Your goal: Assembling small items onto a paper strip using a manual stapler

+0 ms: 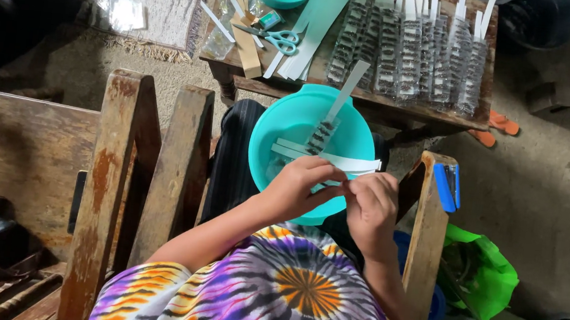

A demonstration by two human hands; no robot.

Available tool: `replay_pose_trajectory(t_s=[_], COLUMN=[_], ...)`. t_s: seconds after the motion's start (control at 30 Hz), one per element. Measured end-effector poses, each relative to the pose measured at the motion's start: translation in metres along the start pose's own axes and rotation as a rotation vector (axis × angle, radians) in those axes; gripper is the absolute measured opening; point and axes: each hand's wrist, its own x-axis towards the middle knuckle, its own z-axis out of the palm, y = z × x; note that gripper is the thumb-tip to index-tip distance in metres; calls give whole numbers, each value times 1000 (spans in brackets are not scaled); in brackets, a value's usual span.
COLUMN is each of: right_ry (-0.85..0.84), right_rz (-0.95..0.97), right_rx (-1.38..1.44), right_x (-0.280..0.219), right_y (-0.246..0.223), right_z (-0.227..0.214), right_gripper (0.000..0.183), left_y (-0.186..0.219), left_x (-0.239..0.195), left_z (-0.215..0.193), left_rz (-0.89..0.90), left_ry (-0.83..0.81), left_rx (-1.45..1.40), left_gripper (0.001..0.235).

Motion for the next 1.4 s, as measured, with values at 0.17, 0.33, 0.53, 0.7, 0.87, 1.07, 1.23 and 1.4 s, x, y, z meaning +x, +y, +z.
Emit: replay_pose_trajectory(t_s=[0.17, 0.33, 0.53, 0.7, 0.87, 1.07, 1.23, 1.4], right_ry=[11, 12, -2, -57, -63, -66, -39, 33], right_rz=[9, 11, 130, 267, 382, 429, 410, 373], right_rx=[45, 60, 155, 205, 249, 280, 198, 91], right_x=[-3, 2, -11, -13, -14, -18, -24, -29], right_y=[0, -3, -3, -8, -13, -13, -5, 9], right_z=[3, 1, 4, 1, -4, -6, -3, -8], right_gripper=[16, 14, 7, 12, 11, 5, 4, 6], left_y=[0, -14, -15, -10, 2, -10, -26, -76], left_x=[-5, -13, -11, -4, -1, 0, 16, 40], left_z=[-4, -3, -5, -8, -12, -12, -16, -18], left_rz=[-37, -39, 80, 181, 221, 363, 381, -94], left_ry=[7, 20, 65, 81, 77, 82, 3, -83], left_rx=[-26, -2, 120, 260, 263, 286, 174, 200], left_gripper=[9, 7, 3, 4, 8, 16, 13, 19])
